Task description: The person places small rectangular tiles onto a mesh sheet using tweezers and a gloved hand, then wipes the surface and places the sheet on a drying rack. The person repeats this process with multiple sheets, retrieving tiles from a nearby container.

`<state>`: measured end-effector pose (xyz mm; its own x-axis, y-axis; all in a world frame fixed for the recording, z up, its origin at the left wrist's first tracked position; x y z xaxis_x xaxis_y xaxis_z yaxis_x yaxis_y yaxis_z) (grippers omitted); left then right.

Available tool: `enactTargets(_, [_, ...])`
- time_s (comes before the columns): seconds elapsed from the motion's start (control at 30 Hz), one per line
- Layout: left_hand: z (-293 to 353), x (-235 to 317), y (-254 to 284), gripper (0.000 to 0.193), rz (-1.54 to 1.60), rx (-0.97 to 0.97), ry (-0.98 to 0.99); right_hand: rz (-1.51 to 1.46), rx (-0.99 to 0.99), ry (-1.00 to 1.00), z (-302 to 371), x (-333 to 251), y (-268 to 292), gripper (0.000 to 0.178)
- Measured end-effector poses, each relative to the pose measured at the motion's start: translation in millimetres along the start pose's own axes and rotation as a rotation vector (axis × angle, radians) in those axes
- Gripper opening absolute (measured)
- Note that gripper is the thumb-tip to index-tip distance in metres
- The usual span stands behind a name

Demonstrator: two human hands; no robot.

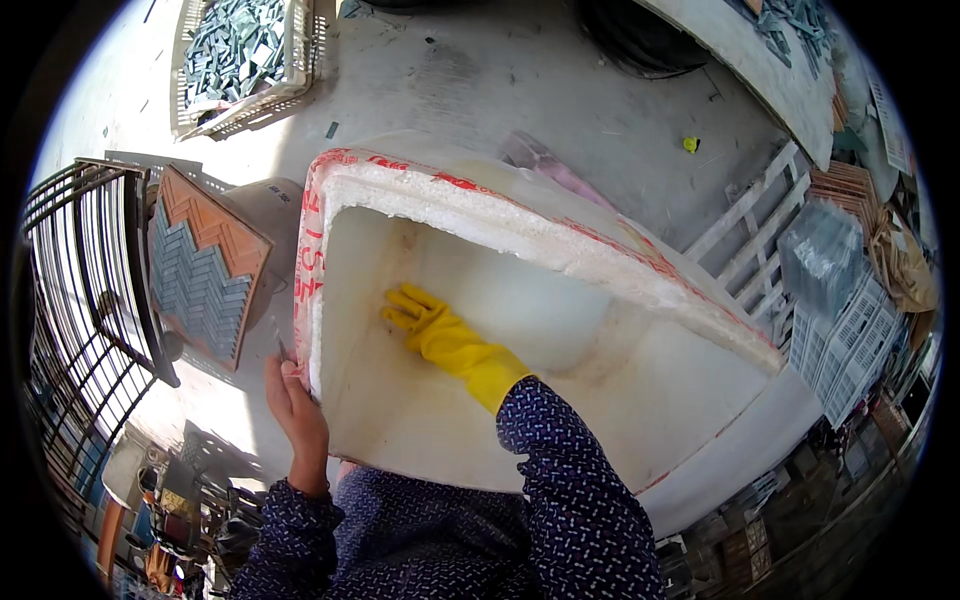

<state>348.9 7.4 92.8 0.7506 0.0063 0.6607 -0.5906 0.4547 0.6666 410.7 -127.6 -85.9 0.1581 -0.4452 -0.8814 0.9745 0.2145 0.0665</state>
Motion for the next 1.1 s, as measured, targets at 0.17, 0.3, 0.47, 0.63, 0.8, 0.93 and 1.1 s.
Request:
enactTargets(0.17, [-5.8, 8.9, -6.4, 0.022, -0.002, -0.052, 0.080, -0.121, 0.179, 0.045, 12.2, -15.0, 42.2, 0.053])
enactTargets(0.3, [-8.6, 13.2, -12.6, 0.023, 0.024, -0.068, 0.065, 0.241, 0.473, 0.014, 36.0, -16.2, 108.8, 0.052])
enactTargets(0.47, [-9.1, 16.0, -10.1, 0.023, -0.004, -0.082, 0.146, 0.745, 0.687, -0.008, 21.0, -34.1, 120.9, 0.050])
enactTargets(0.63, [-10.6, 39.0, -18.4, 0.023, -0.043, -0.046, 0.011, 0.877, 0.357, 0.492, 37.2, -41.3, 15.2, 0.046])
enactTargets(0.8, [-6.9, 23.8, -22.3, 0.024, 0.006, -0.063, 0.027, 1.007, 0.439, 0.417, 55.9, -26.6, 94.9, 0.048])
enactTargets(0.93, [-4.4, 33.1, -28.1, 0.024, -0.010, -0.084, 0.038, 0.831, 0.867, -0.120, 49.5, 0.3, 177.3, 0.043])
enactTargets(1.1, [-11.1, 30.6, -21.4, 0.024, -0.018, -0.055, 0.017, 0.849, 0.938, 0.009, 23.1, -28.5, 153.3, 0.037])
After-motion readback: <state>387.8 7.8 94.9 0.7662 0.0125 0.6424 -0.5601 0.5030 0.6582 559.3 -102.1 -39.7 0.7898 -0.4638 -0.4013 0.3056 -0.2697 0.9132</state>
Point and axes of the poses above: each hand's wrist, its own z-axis away from the middle knuckle, its own y-axis out of the back of the hand, x = y × z, the point moved 10 cm from there along -z, towards the middle knuckle, and after that the axes turned 4 degrees about z, right-handed, at the moved point
